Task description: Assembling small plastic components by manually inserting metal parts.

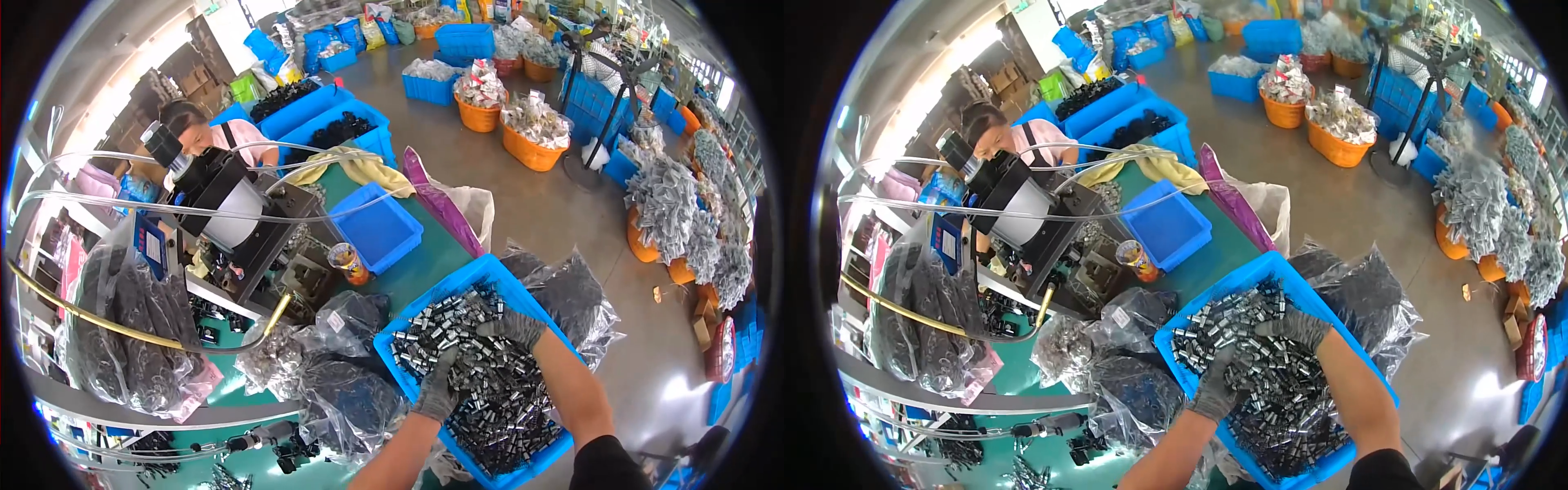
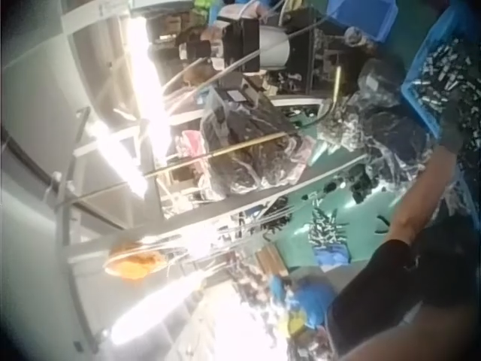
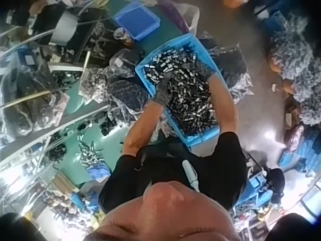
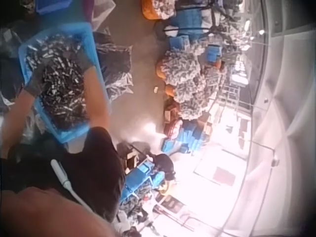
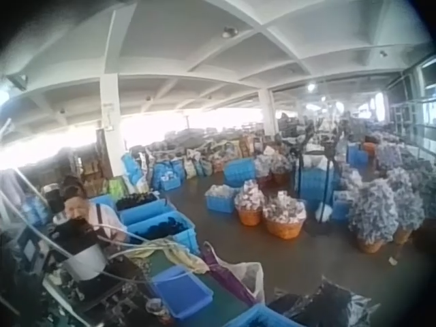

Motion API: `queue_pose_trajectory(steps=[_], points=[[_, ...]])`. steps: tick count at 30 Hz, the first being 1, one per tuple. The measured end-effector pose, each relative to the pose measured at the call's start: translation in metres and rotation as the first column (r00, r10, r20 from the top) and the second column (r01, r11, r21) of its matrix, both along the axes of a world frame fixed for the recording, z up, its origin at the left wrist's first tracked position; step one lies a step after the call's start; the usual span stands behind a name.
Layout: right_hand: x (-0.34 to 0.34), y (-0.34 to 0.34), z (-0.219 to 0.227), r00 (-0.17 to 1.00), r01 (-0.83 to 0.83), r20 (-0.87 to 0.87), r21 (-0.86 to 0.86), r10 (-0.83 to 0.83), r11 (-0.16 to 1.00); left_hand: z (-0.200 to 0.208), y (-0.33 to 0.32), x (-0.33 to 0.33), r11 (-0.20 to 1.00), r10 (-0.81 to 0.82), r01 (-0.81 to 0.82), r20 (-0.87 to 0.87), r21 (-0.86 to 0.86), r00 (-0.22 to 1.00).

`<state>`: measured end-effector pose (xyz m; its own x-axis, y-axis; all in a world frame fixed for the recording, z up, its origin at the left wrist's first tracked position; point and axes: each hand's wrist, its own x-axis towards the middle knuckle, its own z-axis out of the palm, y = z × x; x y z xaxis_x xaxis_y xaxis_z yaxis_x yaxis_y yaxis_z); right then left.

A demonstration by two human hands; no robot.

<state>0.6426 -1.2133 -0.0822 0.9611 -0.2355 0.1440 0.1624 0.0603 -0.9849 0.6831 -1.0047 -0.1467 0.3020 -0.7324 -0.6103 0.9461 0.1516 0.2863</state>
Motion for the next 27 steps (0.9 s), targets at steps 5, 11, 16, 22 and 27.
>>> queue_pose_trajectory(steps=[5, 11, 16, 22, 27], points=[[-0.006, 0.000, -0.004, 0.977, 0.018, -0.213, 0.039, -0.009, 0.999, 0.007, 0.007, -0.006, 0.997, 0.030, -0.025, 0.061, -0.077, 0.998], [-0.007, -0.001, -0.015, 0.982, -0.063, -0.149, 0.342, 0.120, 0.937, 0.015, 0.005, -0.011, 0.998, 0.022, -0.014, 0.156, -0.056, 0.987], [-0.011, 0.007, -0.006, 0.987, -0.043, -0.134, 0.320, 0.090, 0.946, -0.013, -0.001, -0.017, 0.993, 0.079, -0.063, 0.162, -0.101, 0.984], [-0.024, 0.012, -0.001, 0.908, -0.150, -0.346, 0.256, 0.235, 0.955, 0.000, 0.004, -0.013, 0.995, -0.011, 0.017, 0.071, -0.097, 0.997], [-0.025, 0.017, 0.001, 0.918, -0.085, -0.321, 0.416, 0.233, 0.905, 0.013, 0.007, -0.012, 0.998, 0.006, -0.002, 0.068, -0.067, 0.998]])
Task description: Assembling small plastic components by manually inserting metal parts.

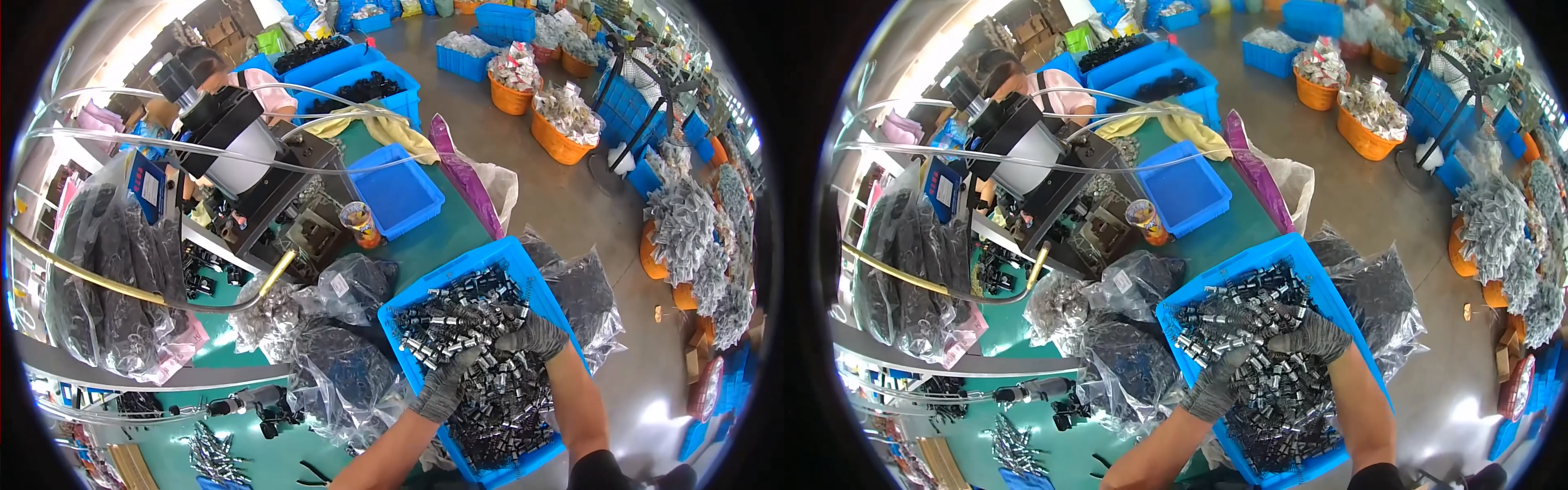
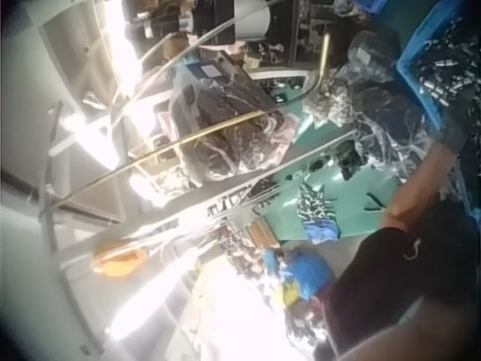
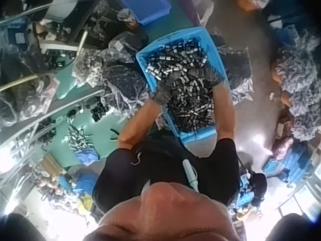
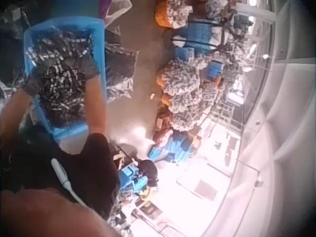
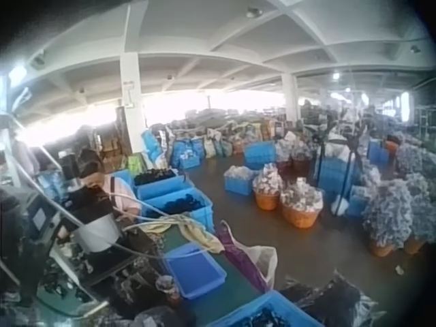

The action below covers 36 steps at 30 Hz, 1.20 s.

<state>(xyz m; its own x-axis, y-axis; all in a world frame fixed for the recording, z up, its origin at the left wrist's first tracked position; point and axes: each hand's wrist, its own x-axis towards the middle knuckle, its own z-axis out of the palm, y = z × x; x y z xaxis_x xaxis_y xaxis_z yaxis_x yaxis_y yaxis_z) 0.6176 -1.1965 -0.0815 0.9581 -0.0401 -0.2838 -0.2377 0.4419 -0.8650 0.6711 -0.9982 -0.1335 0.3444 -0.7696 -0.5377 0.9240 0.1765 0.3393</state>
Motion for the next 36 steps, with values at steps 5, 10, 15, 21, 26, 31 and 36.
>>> queue_pose_trajectory(steps=[5, 10, 15, 21, 26, 31, 36], points=[[-0.010, -0.001, -0.001, 0.997, -0.047, 0.060, 0.061, 0.043, 0.997, -0.002, 0.001, -0.006, 0.998, 0.013, -0.014, -0.022, -0.064, 1.000], [-0.009, 0.001, 0.006, 0.991, 0.021, 0.131, -0.036, -0.016, 0.999, 0.007, -0.004, -0.006, 0.995, -0.010, 0.008, -0.019, -0.101, 1.000], [-0.001, 0.013, 0.029, 0.986, 0.066, 0.161, -0.094, -0.050, 0.993, 0.046, 0.002, -0.005, 0.992, 0.042, -0.041, 0.010, -0.117, 0.999], [0.007, 0.024, 0.063, 0.978, 0.025, 0.210, -0.074, -0.009, 0.997, 0.065, 0.004, -0.007, 0.974, 0.115, -0.102, 0.057, -0.203, 0.992], [0.012, 0.030, 0.077, 0.973, -0.049, 0.222, -0.097, 0.070, 0.994, 0.077, 0.009, -0.011, 0.959, 0.183, -0.136, 0.180, -0.248, 0.966], [0.018, 0.037, 0.082, 0.957, -0.078, 0.268, -0.131, 0.111, 0.988, 0.090, 0.021, -0.011, 0.944, 0.193, -0.144, 0.146, -0.295, 0.970], [0.024, 0.039, 0.082, 0.952, -0.094, 0.269, -0.192, 0.145, 0.977, 0.110, 0.037, -0.015, 0.936, 0.233, -0.185, 0.135, -0.299, 0.963]])
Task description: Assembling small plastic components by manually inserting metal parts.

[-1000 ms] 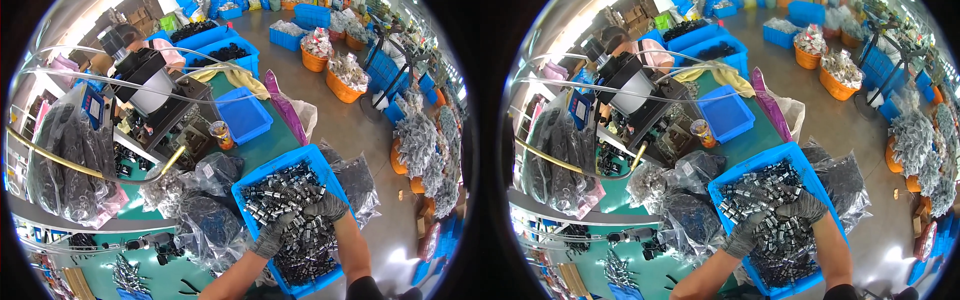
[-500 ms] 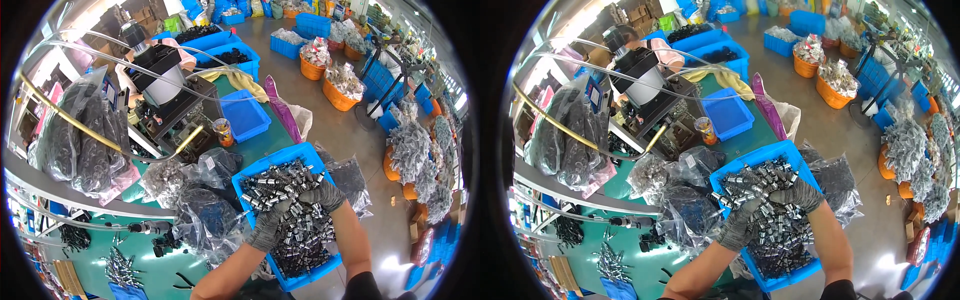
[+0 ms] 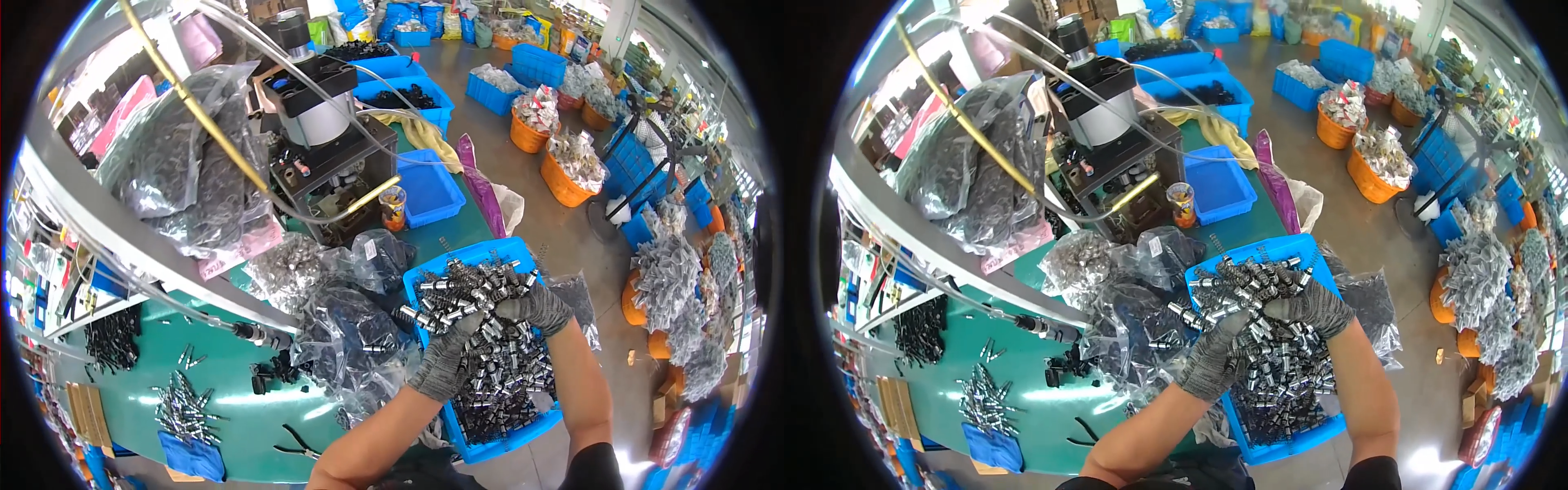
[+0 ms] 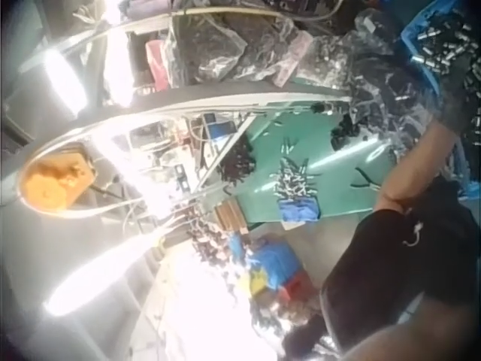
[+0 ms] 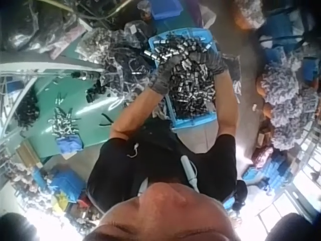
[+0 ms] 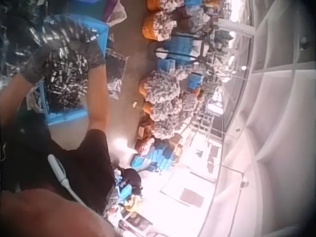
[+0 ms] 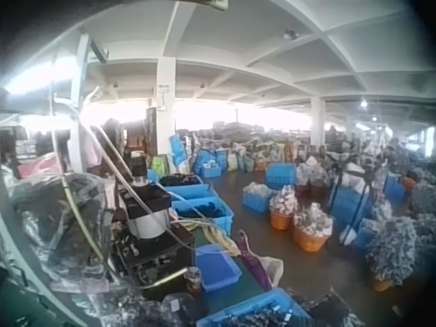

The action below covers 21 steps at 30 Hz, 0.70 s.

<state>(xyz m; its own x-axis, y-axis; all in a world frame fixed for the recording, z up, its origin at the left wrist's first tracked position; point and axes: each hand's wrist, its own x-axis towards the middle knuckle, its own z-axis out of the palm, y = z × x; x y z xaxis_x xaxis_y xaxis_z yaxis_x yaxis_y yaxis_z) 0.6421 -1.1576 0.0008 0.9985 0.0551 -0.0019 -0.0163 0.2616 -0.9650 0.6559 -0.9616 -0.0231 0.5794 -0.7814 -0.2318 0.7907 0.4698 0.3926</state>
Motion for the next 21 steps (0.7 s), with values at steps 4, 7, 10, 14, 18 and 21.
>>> queue_pose_trajectory(steps=[4, 7, 10, 14, 18, 21], points=[[-0.003, 0.013, 0.006, 0.999, 0.033, 0.030, -0.115, -0.030, 0.993, 0.002, 0.011, -0.002, 0.996, 0.005, -0.016, -0.118, -0.090, 0.993], [-0.004, 0.030, 0.020, 0.999, 0.001, 0.052, -0.128, 0.006, 0.992, 0.016, 0.024, -0.004, 0.995, 0.009, -0.022, -0.127, -0.102, 0.992], [-0.009, 0.041, 0.026, 0.999, 0.011, -0.036, -0.222, -0.019, 0.975, 0.016, 0.037, -0.010, 0.992, 0.030, -0.046, -0.137, -0.120, 0.990], [-0.019, 0.066, 0.035, 0.999, 0.010, 0.051, -0.183, 0.000, 0.983, 0.029, 0.064, -0.026, 0.992, 0.104, -0.109, -0.081, -0.066, 0.991], [-0.018, 0.136, 0.065, 0.999, -0.017, 0.029, -0.199, 0.023, 0.980, 0.032, 0.119, -0.044, 0.975, 0.218, -0.220, 0.056, 0.030, 0.974], [-0.028, 0.168, 0.039, 0.958, -0.287, -0.083, -0.306, 0.275, 0.908, 0.016, 0.176, -0.067, 0.925, 0.335, -0.344, 0.084, 0.158, 0.938]])
